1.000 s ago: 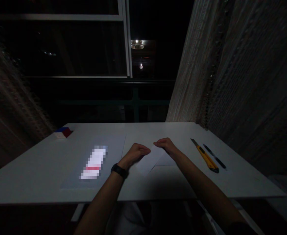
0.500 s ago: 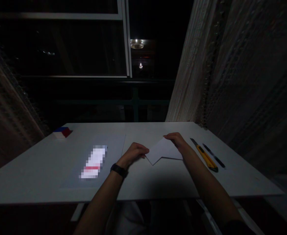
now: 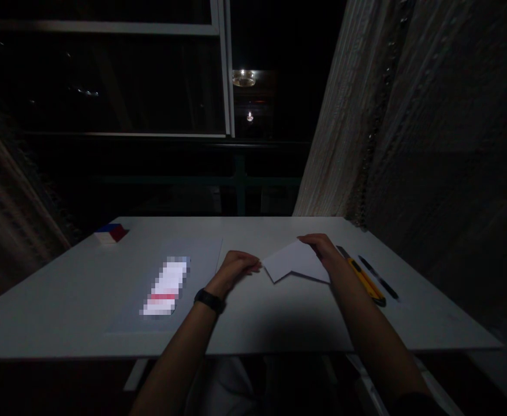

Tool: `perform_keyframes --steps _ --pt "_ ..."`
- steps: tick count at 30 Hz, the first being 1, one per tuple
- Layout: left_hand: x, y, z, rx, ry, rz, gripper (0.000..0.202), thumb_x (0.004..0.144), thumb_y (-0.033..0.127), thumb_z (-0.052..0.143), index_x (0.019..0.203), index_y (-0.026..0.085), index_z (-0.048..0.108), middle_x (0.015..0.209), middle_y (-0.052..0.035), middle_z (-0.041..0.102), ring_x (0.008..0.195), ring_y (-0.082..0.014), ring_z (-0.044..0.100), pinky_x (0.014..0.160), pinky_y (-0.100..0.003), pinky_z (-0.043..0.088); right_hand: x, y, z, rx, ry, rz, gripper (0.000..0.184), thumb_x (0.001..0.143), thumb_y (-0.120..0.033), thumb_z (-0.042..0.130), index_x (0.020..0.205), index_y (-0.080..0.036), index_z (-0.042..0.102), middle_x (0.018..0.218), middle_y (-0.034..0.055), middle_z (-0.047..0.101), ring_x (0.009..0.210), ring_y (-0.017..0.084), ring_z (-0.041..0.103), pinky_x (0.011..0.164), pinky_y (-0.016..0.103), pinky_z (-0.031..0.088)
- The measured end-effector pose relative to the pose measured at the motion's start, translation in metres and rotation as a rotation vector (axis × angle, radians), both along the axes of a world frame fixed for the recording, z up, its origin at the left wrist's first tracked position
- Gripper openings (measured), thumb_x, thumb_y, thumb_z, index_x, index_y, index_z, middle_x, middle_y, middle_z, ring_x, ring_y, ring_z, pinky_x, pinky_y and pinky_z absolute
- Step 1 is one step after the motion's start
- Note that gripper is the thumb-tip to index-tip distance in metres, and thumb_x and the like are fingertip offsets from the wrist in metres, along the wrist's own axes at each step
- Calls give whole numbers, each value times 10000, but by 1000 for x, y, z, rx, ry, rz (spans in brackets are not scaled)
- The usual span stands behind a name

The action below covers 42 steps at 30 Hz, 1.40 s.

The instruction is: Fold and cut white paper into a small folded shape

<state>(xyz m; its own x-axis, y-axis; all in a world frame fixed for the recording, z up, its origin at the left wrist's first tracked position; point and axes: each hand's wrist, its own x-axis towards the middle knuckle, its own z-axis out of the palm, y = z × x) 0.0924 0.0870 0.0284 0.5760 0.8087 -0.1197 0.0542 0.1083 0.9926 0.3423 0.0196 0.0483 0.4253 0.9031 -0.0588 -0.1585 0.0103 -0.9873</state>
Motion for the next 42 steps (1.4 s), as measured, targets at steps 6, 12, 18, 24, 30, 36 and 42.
perform_keyframes --steps 6,12,18,24,30,36,42 --pt "3 -4 -2 60 -57 -27 436 643 501 666 741 76 683 779 -122 682 645 -149 599 575 -238 431 -29 9 -10 25 -76 37 172 460 -258 754 534 -128 671 483 21 611 450 137 516 464 270 359" --pt "5 -6 -6 146 49 -22 402 574 472 717 656 81 673 579 -45 620 498 -112 503 473 -227 351 -48 13 -15 51 -76 57 132 454 -229 743 540 -146 686 475 11 607 464 136 512 458 262 360" --pt "4 -3 -5 167 20 38 346 556 421 735 640 91 671 591 -47 629 534 -119 522 506 -231 371 -33 13 -17 68 -3 -16 118 536 -253 707 565 -142 678 590 59 657 502 142 553 458 255 386" --pt "3 3 -7 125 -68 140 370 576 433 724 700 86 689 644 -65 650 560 -125 541 526 -235 381 -32 4 -8 114 65 299 391 561 -241 707 946 -186 668 824 47 686 737 194 621 656 286 457" --pt "1 9 -12 94 -130 186 383 570 430 732 721 80 696 663 -82 659 574 -138 557 541 -247 403 -38 -8 1 136 -23 527 875 506 -140 747 1299 -276 403 953 25 666 901 216 611 800 317 437" --pt "1 3 -5 92 -154 140 347 583 350 733 810 89 698 776 -107 682 662 -157 585 601 -255 426 -38 -5 -6 139 -20 551 879 525 -112 730 1317 -259 378 891 10 666 836 172 618 767 282 443" --pt "3 -1 -3 130 -85 51 379 583 421 724 766 90 705 706 -79 673 630 -148 572 586 -239 417 -40 5 -17 68 -108 429 552 499 -88 693 1038 -185 623 758 7 665 666 140 601 620 245 444"
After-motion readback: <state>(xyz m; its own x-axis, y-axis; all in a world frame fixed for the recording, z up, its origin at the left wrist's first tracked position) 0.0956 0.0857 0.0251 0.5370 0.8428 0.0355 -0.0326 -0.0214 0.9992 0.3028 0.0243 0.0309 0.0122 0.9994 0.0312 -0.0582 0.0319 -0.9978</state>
